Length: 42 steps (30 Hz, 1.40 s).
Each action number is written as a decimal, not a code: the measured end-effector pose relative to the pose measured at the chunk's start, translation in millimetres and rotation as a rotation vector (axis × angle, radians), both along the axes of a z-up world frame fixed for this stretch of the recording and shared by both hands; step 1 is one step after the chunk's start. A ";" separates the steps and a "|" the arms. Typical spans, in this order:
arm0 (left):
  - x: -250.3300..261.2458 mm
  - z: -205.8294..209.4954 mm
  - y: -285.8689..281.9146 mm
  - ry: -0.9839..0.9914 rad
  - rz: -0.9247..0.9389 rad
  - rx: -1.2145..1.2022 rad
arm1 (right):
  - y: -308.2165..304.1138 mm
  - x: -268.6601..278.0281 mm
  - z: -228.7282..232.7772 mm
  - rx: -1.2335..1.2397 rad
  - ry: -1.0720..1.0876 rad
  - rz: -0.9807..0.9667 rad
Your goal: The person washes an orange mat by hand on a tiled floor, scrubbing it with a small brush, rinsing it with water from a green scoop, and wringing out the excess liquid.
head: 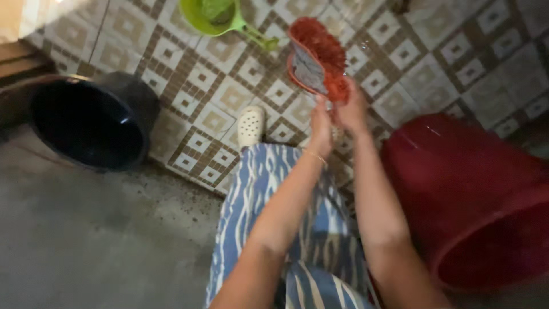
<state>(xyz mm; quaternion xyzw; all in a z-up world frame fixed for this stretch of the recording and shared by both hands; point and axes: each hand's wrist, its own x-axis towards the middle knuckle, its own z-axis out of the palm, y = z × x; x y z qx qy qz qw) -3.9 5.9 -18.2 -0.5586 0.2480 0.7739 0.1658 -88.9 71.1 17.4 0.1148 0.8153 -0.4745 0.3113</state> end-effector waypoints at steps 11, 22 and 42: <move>-70.6 -54.1 35.7 0.369 -0.092 0.022 | 31.9 -32.3 163.3 0.005 -0.081 -0.355; -127.4 67.1 93.7 0.344 -1.041 -0.870 | 166.0 -85.8 19.6 -0.404 -0.444 -0.851; -123.1 -55.3 130.2 0.261 -0.057 0.409 | 118.2 -75.6 175.6 -0.047 -0.044 -0.308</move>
